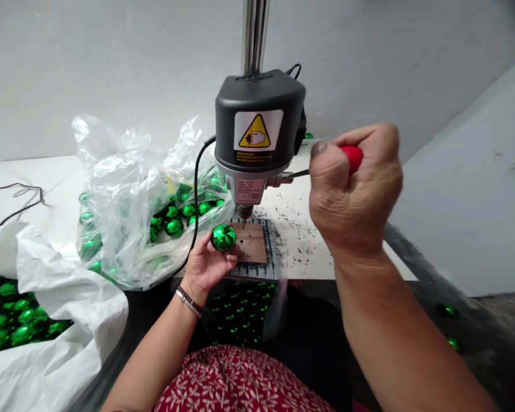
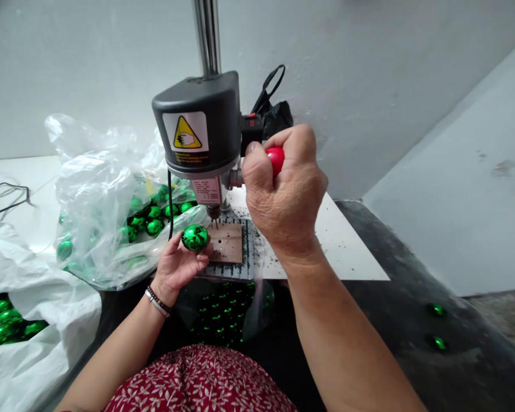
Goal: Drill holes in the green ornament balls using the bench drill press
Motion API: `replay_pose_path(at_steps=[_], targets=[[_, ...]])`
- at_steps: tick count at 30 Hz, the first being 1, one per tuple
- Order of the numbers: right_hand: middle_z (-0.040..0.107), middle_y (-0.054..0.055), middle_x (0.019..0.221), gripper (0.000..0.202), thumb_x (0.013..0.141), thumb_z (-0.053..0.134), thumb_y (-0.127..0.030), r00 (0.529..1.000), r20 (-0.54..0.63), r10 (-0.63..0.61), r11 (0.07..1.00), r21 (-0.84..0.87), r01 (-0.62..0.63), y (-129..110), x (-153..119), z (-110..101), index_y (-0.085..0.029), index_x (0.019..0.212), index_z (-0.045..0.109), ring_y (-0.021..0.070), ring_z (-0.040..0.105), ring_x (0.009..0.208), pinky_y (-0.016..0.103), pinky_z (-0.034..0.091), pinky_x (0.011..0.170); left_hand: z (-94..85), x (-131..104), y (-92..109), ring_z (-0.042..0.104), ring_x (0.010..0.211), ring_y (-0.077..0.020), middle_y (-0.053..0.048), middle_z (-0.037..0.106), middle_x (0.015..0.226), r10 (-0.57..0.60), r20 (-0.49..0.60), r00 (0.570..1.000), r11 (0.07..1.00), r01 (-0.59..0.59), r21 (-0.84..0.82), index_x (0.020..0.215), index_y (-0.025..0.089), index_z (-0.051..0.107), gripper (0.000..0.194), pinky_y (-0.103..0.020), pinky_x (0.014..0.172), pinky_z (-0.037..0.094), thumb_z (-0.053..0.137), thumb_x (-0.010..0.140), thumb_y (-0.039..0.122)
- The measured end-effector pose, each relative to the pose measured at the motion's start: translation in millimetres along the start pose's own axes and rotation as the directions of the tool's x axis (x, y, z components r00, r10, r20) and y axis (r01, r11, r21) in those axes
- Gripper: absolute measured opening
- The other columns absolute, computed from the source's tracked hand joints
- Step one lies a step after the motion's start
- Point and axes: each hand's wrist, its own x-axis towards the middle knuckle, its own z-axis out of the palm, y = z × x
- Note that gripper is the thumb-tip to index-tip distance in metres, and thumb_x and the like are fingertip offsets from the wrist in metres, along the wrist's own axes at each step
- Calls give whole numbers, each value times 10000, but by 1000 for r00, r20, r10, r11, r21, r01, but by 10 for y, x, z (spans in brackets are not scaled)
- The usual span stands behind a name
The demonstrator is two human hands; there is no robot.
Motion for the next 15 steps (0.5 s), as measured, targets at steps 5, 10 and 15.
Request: replay_pose_path(at_steps=[5,10,15], targets=[[526,-20,802,388,1027,469,-507,1000,-25,7,1000,-13,-7,-6,-12,20,-142,930,556,33,457,689,184,400,653,42,-21,-61,672,745,-173,-129,732,1010,-85,42,995,996,87,-35,1088,176,668,397,-191,524,419,674,923,537],[486,-24,790,329,1017,504,-460,999,45,29,998,48,-31,-21,14,-37,-145,928,537,36,423,688,188,396,659,36,-30,-27,736,843,-225,-92,732,1053,-23,-5,1000,994,23,110,1201,227,610,430,-211,576,472,785,833,364],[511,-19,795,265,989,543,-404,998,51,48,994,92,-53,-24,33,-49,-150,910,542,40,436,691,197,419,660,-40,-17,90,739,870,-215,-44,719,1092,185,-87,979,894,-131,429,1292,272,555,741,-231,638,507,881,628,225]])
